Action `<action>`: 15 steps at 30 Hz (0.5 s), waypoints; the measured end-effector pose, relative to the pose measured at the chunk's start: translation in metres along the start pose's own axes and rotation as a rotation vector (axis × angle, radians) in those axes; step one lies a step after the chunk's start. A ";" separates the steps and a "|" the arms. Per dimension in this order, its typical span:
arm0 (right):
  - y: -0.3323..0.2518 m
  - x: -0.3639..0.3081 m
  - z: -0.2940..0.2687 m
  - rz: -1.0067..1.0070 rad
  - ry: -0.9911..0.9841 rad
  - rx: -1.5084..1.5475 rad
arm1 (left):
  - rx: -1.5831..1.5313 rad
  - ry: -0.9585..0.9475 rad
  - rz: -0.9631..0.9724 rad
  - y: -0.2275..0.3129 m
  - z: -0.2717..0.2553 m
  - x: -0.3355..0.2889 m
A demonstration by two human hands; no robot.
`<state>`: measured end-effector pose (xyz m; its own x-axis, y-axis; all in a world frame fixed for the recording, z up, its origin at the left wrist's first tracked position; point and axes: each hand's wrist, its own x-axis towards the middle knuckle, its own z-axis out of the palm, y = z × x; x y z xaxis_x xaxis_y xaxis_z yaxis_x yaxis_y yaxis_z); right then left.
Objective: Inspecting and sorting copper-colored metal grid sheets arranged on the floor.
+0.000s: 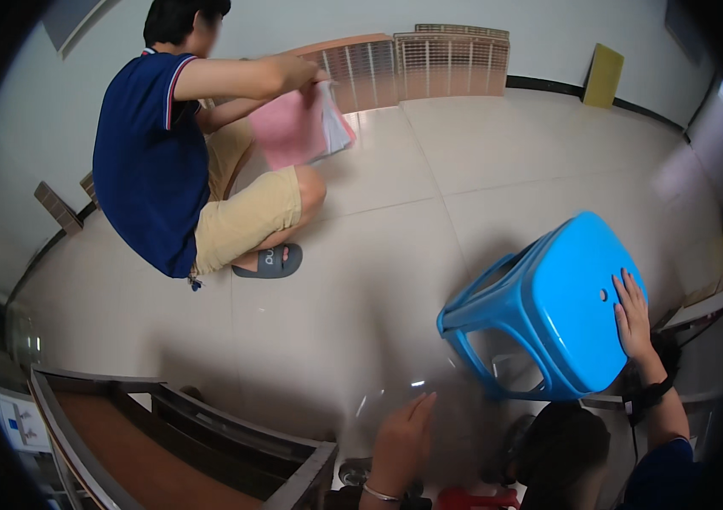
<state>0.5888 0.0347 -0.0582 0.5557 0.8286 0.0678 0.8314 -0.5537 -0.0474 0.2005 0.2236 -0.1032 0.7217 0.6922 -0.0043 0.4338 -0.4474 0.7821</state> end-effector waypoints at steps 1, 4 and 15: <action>0.003 0.002 0.003 0.027 0.011 -0.003 | -0.034 0.014 0.001 -0.010 0.005 0.000; 0.007 0.005 0.007 0.030 -0.053 -0.042 | -0.123 0.028 -0.045 -0.029 0.014 -0.007; 0.008 -0.045 -0.026 -0.105 -0.528 0.164 | -0.106 -0.347 -0.518 0.020 0.046 -0.179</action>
<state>0.5703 -0.0092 -0.0354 0.3585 0.8308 -0.4258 0.8476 -0.4808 -0.2244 0.1046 0.0642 -0.1158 0.5733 0.5718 -0.5868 0.7306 -0.0327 0.6820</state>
